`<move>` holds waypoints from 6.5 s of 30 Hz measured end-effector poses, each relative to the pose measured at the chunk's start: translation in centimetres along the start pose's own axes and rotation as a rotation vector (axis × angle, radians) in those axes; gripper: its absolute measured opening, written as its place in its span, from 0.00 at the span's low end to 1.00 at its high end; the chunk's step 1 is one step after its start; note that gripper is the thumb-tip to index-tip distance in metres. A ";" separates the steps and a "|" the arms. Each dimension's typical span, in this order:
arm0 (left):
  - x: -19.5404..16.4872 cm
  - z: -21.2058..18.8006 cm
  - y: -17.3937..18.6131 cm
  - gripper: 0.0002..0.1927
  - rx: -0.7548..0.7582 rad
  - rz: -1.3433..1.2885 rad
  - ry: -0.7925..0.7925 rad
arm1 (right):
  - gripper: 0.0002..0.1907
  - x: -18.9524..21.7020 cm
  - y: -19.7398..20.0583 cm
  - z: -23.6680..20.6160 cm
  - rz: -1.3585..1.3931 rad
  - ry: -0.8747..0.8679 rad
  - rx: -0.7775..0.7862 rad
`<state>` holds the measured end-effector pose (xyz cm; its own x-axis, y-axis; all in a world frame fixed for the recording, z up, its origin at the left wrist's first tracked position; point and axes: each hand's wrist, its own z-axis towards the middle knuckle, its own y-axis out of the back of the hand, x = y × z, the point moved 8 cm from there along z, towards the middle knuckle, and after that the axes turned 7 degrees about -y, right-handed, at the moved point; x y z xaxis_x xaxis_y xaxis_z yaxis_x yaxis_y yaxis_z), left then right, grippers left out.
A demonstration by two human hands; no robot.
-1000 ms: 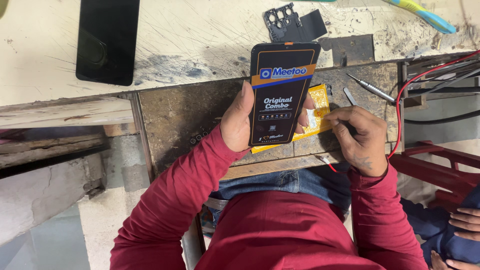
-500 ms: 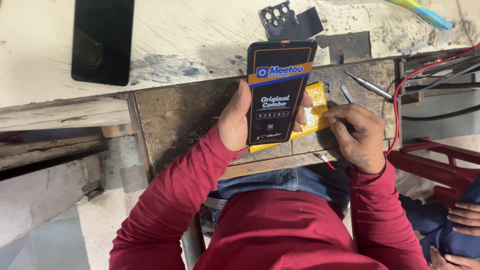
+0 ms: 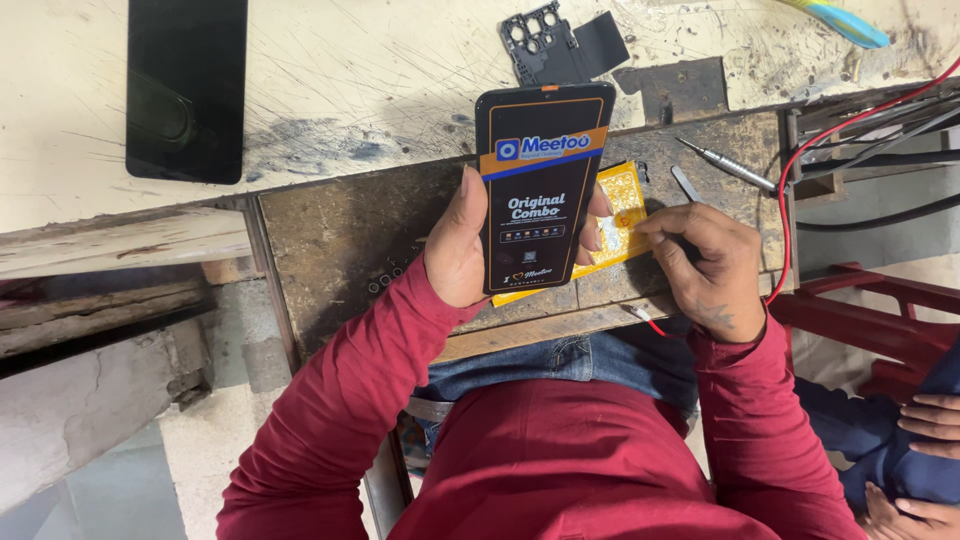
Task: The person handles a disassembled smartphone and a Meetoo Original Combo screen assembly. They connect a red-and-white cable to the phone's charging port, then to the screen assembly, and repeatedly plug and unplug the cable while holding the screen. The person also adjusts a ribbon cable inside the phone chassis.
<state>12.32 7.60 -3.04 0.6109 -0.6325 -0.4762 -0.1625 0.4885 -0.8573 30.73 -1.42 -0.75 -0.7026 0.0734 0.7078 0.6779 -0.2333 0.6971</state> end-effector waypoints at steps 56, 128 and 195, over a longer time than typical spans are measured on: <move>-0.3 0.1 0.0 0.44 -0.050 0.024 -0.079 | 0.28 13.8 0.8 4.2 -0.625 0.324 -0.109; -4.3 1.0 -2.1 0.42 -0.058 -0.303 -0.511 | 0.06 5.4 -8.1 -3.3 1.118 -0.524 0.248; -4.2 0.7 -0.8 0.41 -0.083 -0.285 -0.521 | 0.07 6.1 -8.4 -2.3 1.088 -0.527 0.285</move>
<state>10.44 10.31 -0.23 0.9355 -0.3432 -0.0842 0.0167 0.2809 -0.9596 20.23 -1.23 -2.57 0.3816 0.3700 0.8470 0.9229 -0.2032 -0.3271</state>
